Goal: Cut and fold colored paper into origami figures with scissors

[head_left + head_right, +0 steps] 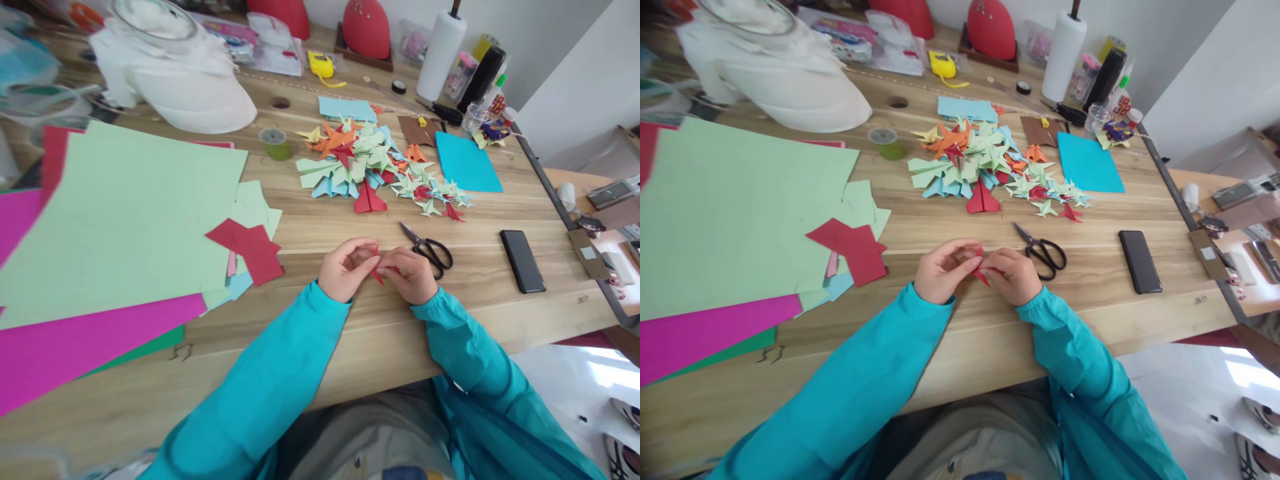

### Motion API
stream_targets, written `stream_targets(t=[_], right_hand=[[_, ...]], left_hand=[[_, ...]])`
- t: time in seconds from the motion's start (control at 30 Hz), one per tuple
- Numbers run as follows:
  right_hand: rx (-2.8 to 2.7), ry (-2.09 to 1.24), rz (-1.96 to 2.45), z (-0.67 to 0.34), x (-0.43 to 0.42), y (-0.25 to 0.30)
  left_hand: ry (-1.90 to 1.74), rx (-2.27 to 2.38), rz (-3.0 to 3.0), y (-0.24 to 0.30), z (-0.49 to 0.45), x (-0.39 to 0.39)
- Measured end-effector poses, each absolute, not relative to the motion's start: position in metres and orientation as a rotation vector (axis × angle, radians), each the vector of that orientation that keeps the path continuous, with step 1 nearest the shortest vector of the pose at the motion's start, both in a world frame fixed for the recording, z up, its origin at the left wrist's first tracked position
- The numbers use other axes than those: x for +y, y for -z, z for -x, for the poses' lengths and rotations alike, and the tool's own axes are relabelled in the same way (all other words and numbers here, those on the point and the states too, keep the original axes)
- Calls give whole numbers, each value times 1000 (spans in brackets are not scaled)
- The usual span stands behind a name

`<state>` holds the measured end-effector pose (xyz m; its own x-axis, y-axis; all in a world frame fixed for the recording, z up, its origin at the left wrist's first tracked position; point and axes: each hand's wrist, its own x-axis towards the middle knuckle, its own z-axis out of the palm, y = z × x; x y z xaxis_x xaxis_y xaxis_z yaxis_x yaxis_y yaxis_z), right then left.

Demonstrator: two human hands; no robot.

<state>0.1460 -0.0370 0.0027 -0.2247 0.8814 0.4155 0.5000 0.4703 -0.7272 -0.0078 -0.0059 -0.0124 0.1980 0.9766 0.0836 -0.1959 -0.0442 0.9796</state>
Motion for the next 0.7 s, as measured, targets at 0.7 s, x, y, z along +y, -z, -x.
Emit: stream_targets(t=[0.7], right_hand=[[-1513, -997, 1077, -147, -35, -5]], left_hand=[[-1133, 848, -841, 15, 12, 3]])
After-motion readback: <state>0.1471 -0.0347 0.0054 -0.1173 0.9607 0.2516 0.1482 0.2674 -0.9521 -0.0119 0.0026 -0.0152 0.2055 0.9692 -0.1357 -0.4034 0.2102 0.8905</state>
